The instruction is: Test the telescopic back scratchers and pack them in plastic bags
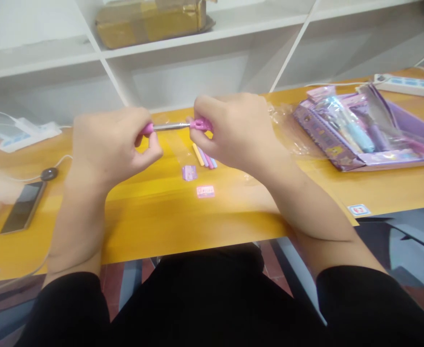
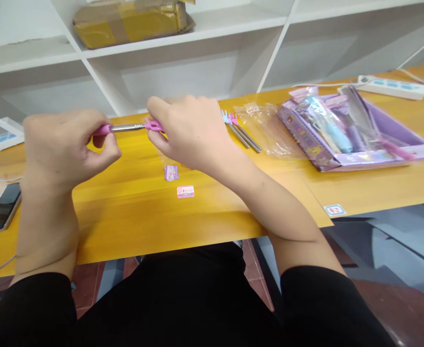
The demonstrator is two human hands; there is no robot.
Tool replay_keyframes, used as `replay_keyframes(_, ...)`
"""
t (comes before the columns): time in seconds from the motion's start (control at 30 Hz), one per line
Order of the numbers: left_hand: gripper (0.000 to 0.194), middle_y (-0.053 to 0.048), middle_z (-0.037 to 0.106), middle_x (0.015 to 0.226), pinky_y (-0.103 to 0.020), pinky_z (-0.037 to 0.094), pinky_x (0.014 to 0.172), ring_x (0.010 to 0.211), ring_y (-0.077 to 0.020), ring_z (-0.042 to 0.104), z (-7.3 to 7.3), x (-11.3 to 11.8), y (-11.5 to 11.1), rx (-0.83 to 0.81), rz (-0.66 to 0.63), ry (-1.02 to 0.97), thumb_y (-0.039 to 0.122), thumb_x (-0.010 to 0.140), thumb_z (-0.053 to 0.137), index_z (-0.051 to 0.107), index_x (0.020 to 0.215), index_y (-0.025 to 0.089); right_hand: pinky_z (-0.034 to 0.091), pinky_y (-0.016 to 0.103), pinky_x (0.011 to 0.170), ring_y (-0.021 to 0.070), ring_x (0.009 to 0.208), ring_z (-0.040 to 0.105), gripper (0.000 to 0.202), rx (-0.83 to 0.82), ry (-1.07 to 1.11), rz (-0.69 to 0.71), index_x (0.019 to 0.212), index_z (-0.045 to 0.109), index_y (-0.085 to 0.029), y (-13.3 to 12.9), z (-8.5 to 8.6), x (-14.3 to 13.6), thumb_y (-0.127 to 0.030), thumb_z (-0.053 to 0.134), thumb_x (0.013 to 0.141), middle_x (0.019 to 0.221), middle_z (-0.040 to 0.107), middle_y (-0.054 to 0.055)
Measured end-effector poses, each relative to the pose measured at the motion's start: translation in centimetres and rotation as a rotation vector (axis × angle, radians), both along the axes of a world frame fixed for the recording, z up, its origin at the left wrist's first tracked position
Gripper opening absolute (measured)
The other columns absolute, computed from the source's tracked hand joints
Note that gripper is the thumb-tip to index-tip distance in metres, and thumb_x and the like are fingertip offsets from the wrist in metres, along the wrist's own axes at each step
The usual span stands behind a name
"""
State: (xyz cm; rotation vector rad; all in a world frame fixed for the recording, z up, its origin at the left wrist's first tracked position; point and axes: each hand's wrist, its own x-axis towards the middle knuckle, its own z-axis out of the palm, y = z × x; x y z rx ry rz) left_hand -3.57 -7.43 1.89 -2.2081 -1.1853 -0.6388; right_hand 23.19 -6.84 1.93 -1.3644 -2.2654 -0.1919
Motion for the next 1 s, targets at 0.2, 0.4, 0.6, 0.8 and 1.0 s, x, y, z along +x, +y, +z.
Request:
replay_keyframes(0.2,0.014,-0.002,0.059,0.067,-0.045,0.025,0.063,0.064,-0.0231,0.058,0.6,0.5,-0.5,-0.099,0.065,-0.047,0.032,0.088,0.068,0.057,0.080,0.028,0.026,0.039,0.071,0.0277,0.083,0.065,0.022,0.019,-0.025,0.042,0.116,0.079,-0.032,-0.2,-0.2,0.0,-0.036,0.058,0.110,0.090,0.078,0.007)
replay_keyframes(0.4,0.017,-0.002,0.054,0.063,-0.043,0.024,0.062,0.061,-0.0235,0.052,0.3,0.7,-0.2,-0.059,0.119,0.007,0.034,0.087,0.069,0.056,0.077,0.028,0.024,0.039,0.071,0.0273,0.082,0.064,0.025,0.012,-0.052,0.067,0.113,0.081,-0.031,-0.1,-0.3,-0.1,-0.034,0.056,0.111,0.088,0.076,0.008)
replay_keyframes(0.6,0.014,-0.003,0.051,0.065,-0.044,0.022,0.067,0.066,-0.0247,0.053,0.1,1.5,-0.4,-0.094,0.120,-0.013,0.033,0.086,0.063,0.053,0.077,0.027,0.024,0.039,0.070,0.0270,0.085,0.065,0.029,0.033,-0.095,0.067,0.115,0.082,-0.031,0.2,-0.5,-0.2,-0.036,0.054,0.112,0.092,0.078,0.008)
replay_keyframes(0.8,0.029,-0.004,0.041,0.064,-0.044,0.015,0.071,0.064,-0.0234,0.039,0.2,2.7,-0.6,-0.151,0.074,-0.091,0.031,0.080,0.065,0.038,0.074,0.025,0.026,0.038,0.070,0.0269,0.091,0.068,0.028,-0.003,-0.140,0.042,0.117,0.079,-0.032,0.1,-0.1,-0.3,-0.041,0.052,0.115,0.103,0.082,0.007)
replay_keyframes(1.0,0.027,-0.004,0.043,0.069,-0.045,0.016,0.074,0.069,-0.0226,0.039,0.2,2.2,0.0,-0.137,0.210,-0.126,0.029,0.080,0.068,0.042,0.073,0.024,0.022,0.040,0.071,0.0249,0.088,0.063,0.038,0.047,-0.161,-0.026,0.096,0.067,-0.028,0.8,0.5,0.9,-0.049,0.046,0.119,0.103,0.079,0.007)
